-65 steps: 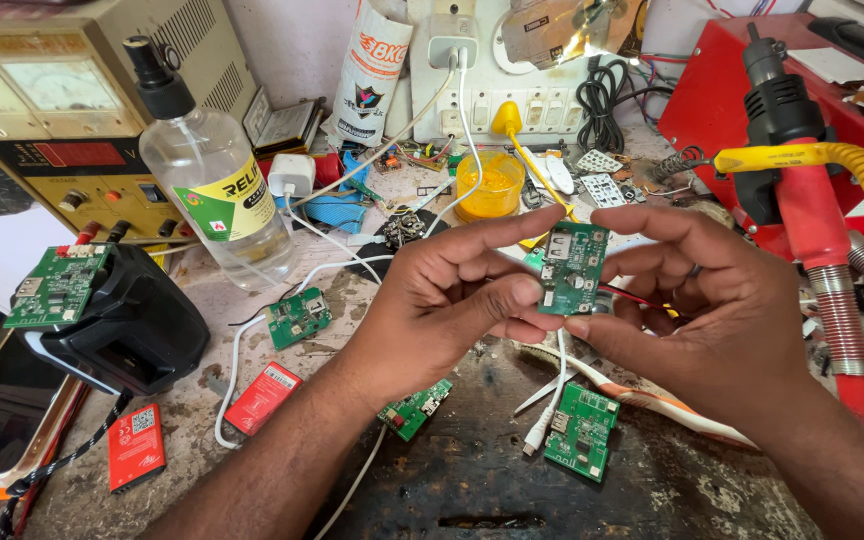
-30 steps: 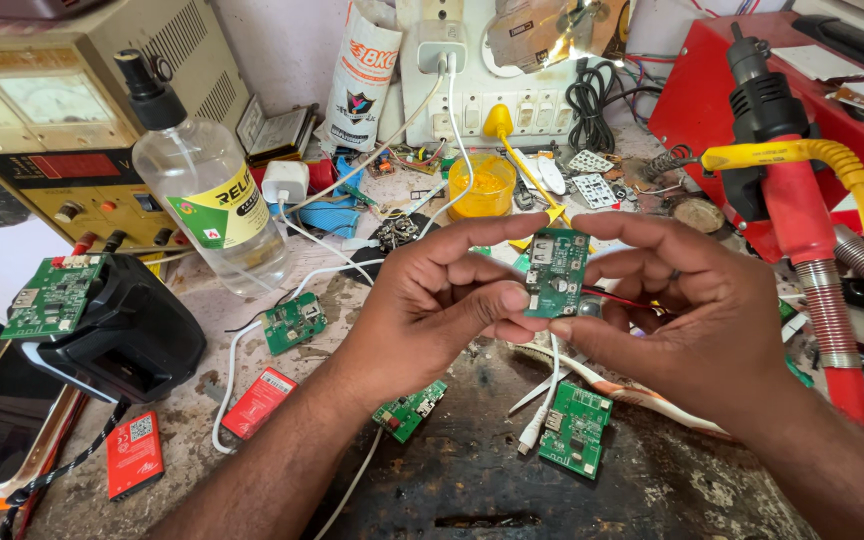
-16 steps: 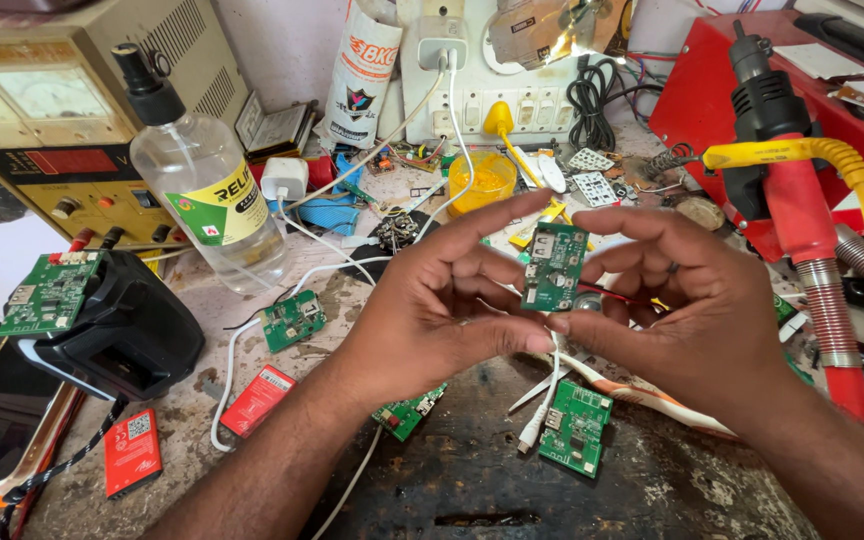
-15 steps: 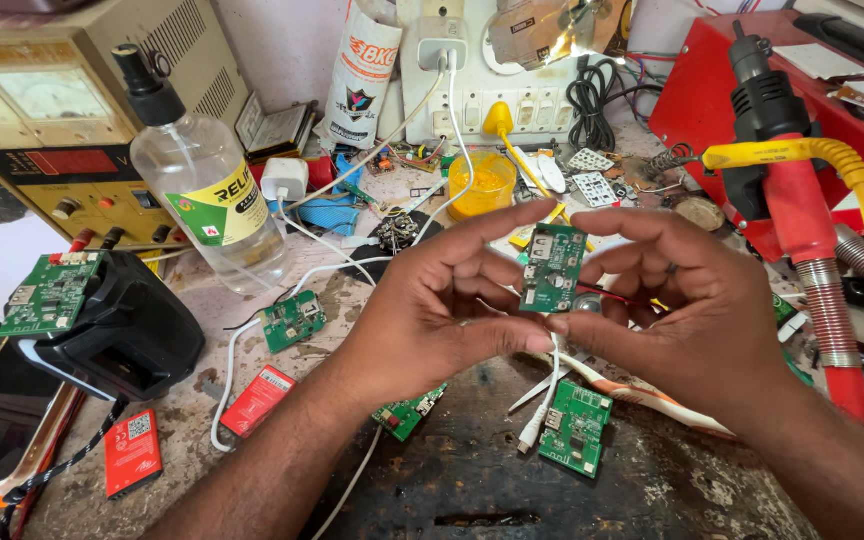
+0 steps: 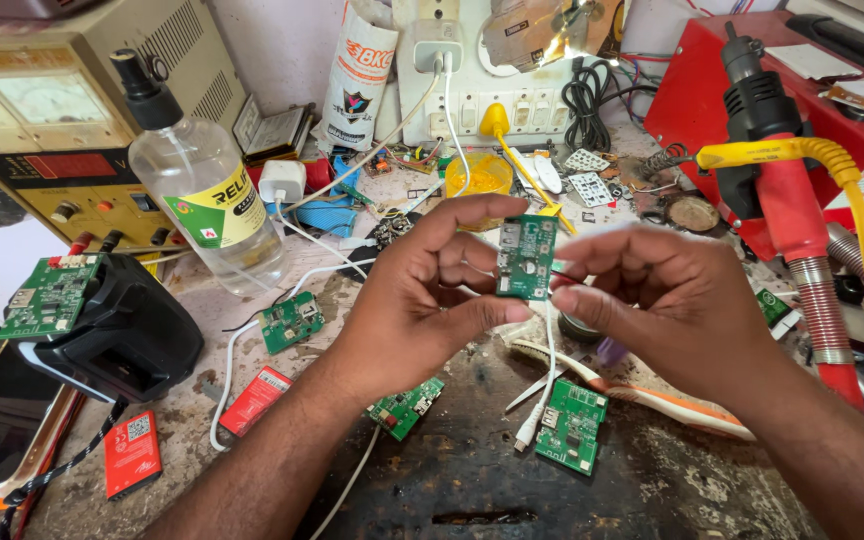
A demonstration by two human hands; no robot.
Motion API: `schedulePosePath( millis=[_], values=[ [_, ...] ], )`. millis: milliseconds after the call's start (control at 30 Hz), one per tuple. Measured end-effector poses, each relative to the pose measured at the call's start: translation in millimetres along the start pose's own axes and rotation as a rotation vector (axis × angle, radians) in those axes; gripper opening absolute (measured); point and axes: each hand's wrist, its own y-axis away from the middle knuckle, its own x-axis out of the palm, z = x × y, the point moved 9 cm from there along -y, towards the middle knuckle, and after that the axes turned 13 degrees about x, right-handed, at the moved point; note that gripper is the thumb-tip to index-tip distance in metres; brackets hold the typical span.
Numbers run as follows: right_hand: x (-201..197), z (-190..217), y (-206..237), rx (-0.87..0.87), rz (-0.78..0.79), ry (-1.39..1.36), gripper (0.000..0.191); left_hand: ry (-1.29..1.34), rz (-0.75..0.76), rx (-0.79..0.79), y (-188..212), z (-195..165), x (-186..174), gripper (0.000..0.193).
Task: The person inspects small green circuit boards with USB ports, then uses a soldering iron to apply solder to the USB port area on one board. The person handles multiple boards and a soldering iron on a cluttered workbench.
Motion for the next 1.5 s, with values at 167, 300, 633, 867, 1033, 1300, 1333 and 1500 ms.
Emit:
schedulePosePath(
  millis=[167,300,633,867,1033,1300,1333,1500],
  values=[
    [-4.0,9.1,8.6,-0.109,-0.159,0.169,0.018,-0.04,-0.012,-0.103,1.7,12.2,1.8,0.072],
    [1.1,20.5,14.9,-0.198,-0.161,0.151,0.014,0.005,0.013,-0.043,4.0,7.5,12.2,0.078],
    [14.7,53.0,32.7,-0.415,-0.311,0.592,0.013,-0.461,-0.024,0.047,3.8,-8.7,4.9,0.069],
    [-6.1,32.7,24.9,-0.21,-0.183,0.298,0.01,-0.139,-0.078,-0.193,2.3,2.4,-20.8,0.063],
    [-38.2,33.6,25.1,-0.211,-0.409,0.339,0.009,-0.741,-0.233,0.023,-1.7,-36.8,-100.4,0.062],
    [-33.7,15.5,10.9,-0.06,-0.35,0.18,0.012,-0.921,0.129,-0.631,37.5,-3.6,-136.0,0.062],
    [-31.6,14.3,10.7,-0.051,-0.342,0.187,0.012,-0.938,0.194,-0.754,50.6,2.1,-140.7,0.063],
    [-32.0,15.5,12.7,-0.02,-0.352,0.231,0.012,-1.076,0.33,-0.699,58.3,14.3,-150.3,0.064]
  ],
)
